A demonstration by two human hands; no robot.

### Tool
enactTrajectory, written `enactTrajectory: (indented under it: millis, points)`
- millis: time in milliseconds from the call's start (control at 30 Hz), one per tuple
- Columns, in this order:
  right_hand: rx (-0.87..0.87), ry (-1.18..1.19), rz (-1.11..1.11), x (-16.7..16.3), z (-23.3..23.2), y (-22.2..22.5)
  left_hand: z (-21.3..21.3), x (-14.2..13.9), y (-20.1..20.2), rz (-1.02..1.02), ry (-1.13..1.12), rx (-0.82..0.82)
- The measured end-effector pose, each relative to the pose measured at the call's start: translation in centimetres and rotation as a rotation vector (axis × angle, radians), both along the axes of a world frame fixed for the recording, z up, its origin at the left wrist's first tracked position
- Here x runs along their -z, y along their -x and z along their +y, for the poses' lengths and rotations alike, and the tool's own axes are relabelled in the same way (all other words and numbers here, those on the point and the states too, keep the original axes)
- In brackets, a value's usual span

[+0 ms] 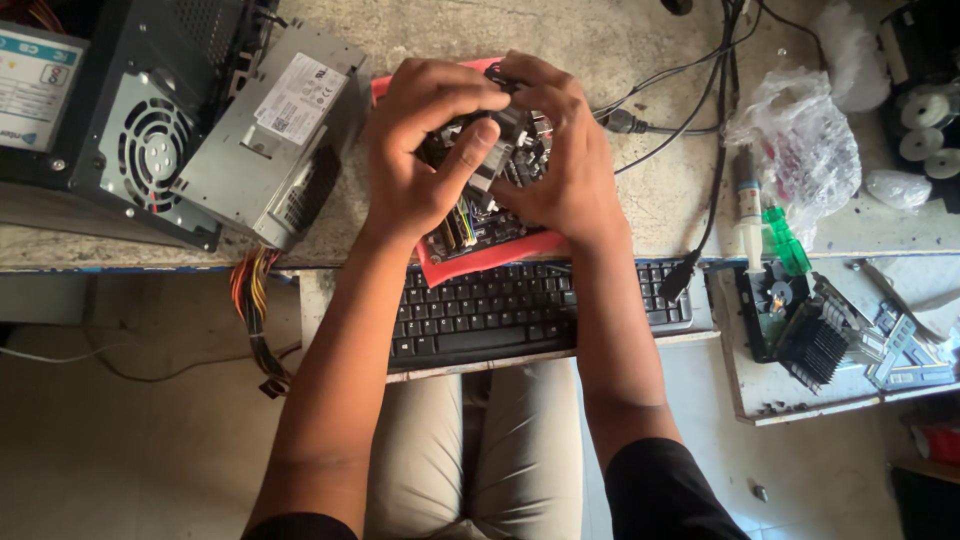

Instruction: The person retrieves a screwdriver from a drawer and uses it to unscrew a small metal component on the desk. They then remove a CPU cooler from a motherboard, apply thermal paste, and reattach the cooler.

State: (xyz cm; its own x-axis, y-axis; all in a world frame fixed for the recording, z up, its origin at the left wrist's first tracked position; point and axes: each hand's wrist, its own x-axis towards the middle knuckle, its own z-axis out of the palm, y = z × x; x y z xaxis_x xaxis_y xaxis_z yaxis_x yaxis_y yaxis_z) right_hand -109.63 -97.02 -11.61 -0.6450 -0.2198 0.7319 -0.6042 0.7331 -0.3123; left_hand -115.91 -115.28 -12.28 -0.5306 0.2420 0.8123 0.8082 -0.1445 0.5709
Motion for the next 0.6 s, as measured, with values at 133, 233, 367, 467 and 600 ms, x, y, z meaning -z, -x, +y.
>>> enactTrajectory:
  millis: [133,233,367,467,600]
  points:
    - [0.003,-0.013,0.065,-0.1,-0.1,0.0,-0.4,-0.4,-0.1,-0.018,-0.021,-0.004]
    - [0.004,-0.043,0.100,-0.2,0.0,0.1,-0.6,-0.6,0.1,0.025,-0.008,-0.012]
    - [0.026,-0.070,0.111,-0.3,-0.1,0.1,-0.9,-0.6,0.4,0.091,0.040,-0.050]
    - [0.032,-0.032,0.071,-0.3,-0.2,0.0,-0.7,0.0,0.2,0.025,0.055,-0.001]
    - [0.051,-0.037,0.048,-0.3,-0.4,-0.1,-0.4,0.7,0.5,-0.119,0.036,0.078]
